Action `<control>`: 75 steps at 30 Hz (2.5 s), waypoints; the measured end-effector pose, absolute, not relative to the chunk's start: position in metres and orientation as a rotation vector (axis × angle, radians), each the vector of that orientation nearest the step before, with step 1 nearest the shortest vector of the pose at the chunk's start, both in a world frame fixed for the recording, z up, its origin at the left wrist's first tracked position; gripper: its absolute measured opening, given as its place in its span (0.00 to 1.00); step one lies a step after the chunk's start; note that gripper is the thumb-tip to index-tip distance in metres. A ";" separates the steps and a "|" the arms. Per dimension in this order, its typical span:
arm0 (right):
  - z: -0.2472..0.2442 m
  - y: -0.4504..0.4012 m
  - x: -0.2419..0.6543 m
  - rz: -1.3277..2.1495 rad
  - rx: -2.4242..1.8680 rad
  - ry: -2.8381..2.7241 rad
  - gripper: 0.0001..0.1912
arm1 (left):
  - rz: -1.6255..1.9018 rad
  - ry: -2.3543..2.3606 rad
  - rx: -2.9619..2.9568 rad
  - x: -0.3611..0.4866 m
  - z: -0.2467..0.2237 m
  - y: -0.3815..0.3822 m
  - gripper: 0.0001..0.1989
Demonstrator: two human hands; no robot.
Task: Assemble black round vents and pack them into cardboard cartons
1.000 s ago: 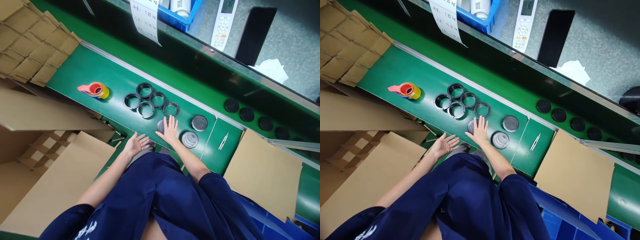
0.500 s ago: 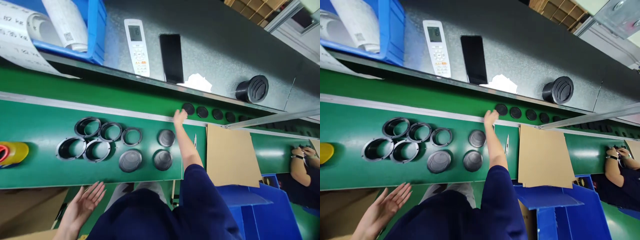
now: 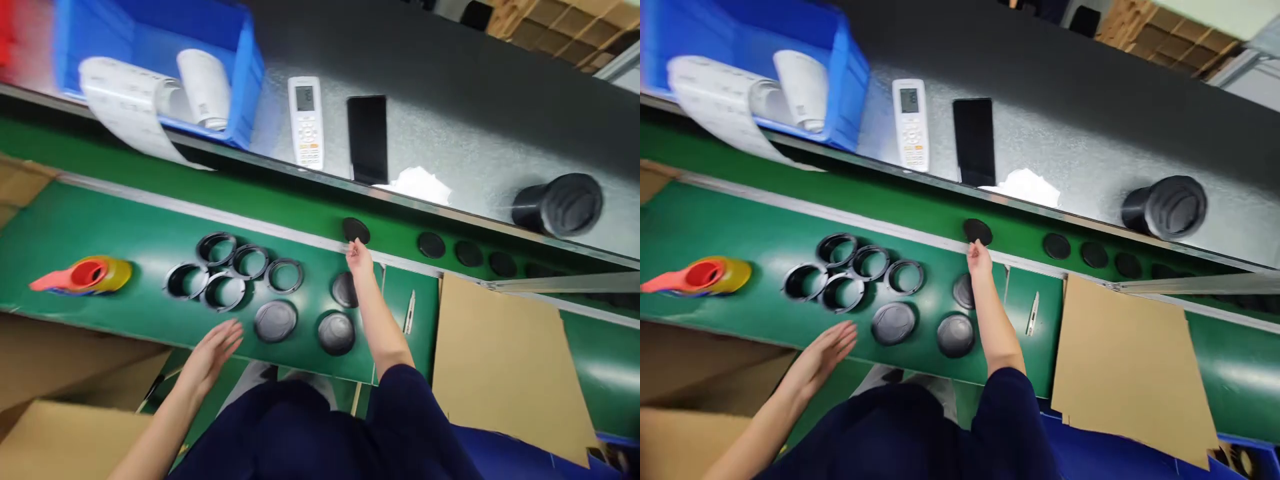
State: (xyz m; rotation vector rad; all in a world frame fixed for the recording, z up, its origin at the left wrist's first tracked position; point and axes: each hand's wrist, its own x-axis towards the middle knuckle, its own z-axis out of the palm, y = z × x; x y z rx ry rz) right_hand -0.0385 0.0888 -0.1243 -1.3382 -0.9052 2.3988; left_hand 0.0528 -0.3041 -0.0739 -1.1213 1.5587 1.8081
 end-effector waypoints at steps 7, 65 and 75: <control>-0.081 -0.122 0.094 3.290 -0.679 -1.214 0.22 | 2.388 1.042 -0.587 0.048 -0.052 -0.248 0.24; -0.153 -0.078 -0.011 0.505 0.067 -3.329 0.59 | 2.139 1.066 -0.976 0.057 -0.075 -0.331 0.33; -0.148 -0.078 -0.027 0.576 0.208 -3.272 0.38 | 2.030 1.106 -1.246 0.055 -0.091 -0.347 0.24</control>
